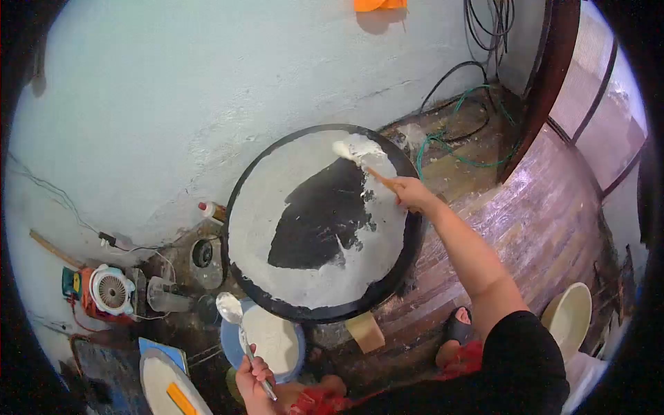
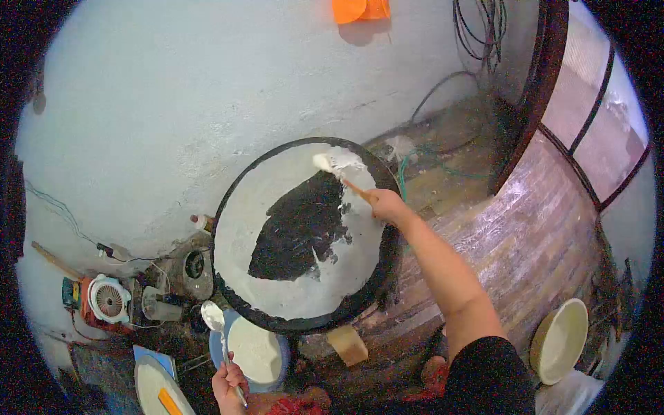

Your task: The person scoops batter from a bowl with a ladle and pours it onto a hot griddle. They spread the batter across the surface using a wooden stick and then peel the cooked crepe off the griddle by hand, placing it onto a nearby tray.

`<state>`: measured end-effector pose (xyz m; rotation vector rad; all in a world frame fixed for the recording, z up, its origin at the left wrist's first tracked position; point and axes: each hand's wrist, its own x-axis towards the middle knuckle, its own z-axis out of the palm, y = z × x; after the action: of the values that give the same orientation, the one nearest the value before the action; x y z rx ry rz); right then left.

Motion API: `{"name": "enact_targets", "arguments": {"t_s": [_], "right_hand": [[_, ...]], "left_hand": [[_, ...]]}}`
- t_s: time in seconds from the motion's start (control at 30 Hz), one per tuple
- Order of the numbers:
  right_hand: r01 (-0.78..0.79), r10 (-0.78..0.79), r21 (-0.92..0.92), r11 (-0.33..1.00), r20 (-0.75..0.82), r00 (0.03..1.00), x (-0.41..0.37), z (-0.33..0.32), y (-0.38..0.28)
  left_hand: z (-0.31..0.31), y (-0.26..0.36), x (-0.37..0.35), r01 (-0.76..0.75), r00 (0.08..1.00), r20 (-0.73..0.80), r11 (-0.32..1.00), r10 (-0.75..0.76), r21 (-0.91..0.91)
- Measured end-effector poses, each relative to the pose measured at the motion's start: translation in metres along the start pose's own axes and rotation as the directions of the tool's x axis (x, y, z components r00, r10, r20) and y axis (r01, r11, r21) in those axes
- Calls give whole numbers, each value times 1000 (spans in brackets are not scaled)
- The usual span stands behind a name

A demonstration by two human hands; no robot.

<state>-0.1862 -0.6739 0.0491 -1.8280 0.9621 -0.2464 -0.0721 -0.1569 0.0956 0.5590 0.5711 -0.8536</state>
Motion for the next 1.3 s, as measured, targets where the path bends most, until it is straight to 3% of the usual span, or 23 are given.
{"name": "enact_targets", "arguments": {"t_s": [0.1, 0.13, 0.2, 0.23, 0.3, 0.33, 0.37, 0.43, 0.47, 0.5, 0.57, 0.6, 0.67, 0.7, 0.77, 0.8, 0.87, 1.0, 1.1, 1.17, 1.23, 1.27, 1.3], "right_hand": [[86, -67, 91, 992, -192, 979, -4, 3, 0], [93, -75, 89, 992, -188, 979, 4, 11, 8], [169, -203, -167, 971, -215, 955, 24, 31, 26], [176, -210, -168, 970, -212, 955, 9, 34, 4], [-28, 23, -150, 988, -35, 999, -22, 44, -33], [156, -196, -323, 934, -94, 976, -12, 53, -15], [157, -199, -326, 932, -97, 975, -18, 47, -9], [0, -52, -360, 933, -134, 990, -44, 29, -19], [-60, -84, -433, 900, -307, 948, -45, 25, -4], [-59, -87, -435, 899, -307, 948, -51, 21, 0], [-207, 86, -258, 944, -413, 907, -64, 16, 7], [-56, -35, -245, 968, -353, 935, -50, 30, 26], [105, -97, 17, 994, -260, 961, -46, 59, 21], [104, -97, 16, 994, -257, 961, -42, 72, 15], [329, -360, -232, 915, -108, 927, -36, 94, 1], [335, -365, -227, 914, -102, 925, -41, 90, -10], [25, -64, -177, 984, -216, 974, -52, 79, -45], [128, -175, -350, 928, -106, 979, -58, 105, -50], [212, -206, -304, 929, 51, 977, -60, 93, -38], [220, -228, -295, 930, 6, 974, -78, 79, -44], [-59, -32, -307, 950, -284, 958, -82, 76, -43], [50, -122, -301, 952, -227, 966, -70, 86, -26], [51, -123, -299, 953, -226, 966, -69, 96, -26]], "left_hand": [[-4, 2, -4, -24, 1000, -14, 1000, 24, 2], [5, -4, -9, -43, 996, -82, 998, 40, -37], [2, -2, -10, -61, 994, -96, 998, 58, -25], [0, -2, -11, -72, 991, -113, 997, 70, -10], [-2, -3, -15, -59, 997, -59, 997, 55, -59], [-4, -2, -15, -64, 997, -37, 997, 62, -45], [-6, -2, -14, -69, 998, -16, 997, 68, -31], [-11, 1, -15, -81, 997, 10, 997, 81, -7], [-11, 2, -16, -65, 998, -5, 998, 65, -13], [-13, 3, -18, -50, 999, -22, 999, 50, -19], [-18, 4, -20, -91, 996, -5, 993, 91, 74], [-20, 4, -19, -133, 991, 16, 977, 132, 164], [-21, 6, -16, -105, 995, 9, 990, 104, 94], [-19, 7, -17, -81, 997, 2, 996, 81, 24], [-12, 6, -21, -90, 996, -25, 996, 91, 5], [-11, 6, -22, -82, 996, -27, 997, 83, 10], [-25, 8, -20, -73, 996, 56, 997, 71, 34], [-26, 10, -22, -87, 995, -41, 995, 90, 58], [-36, 15, -19, -86, 996, 17, 996, 85, 37], [-34, 16, -22, -75, 997, 7, 997, 75, -4], [-37, 16, -22, -62, 994, 89, 998, 62, -7], [-36, 16, -23, -64, 994, 87, 998, 64, -6], [-35, 17, -23, -56, 995, 77, 998, 56, -2]]}}
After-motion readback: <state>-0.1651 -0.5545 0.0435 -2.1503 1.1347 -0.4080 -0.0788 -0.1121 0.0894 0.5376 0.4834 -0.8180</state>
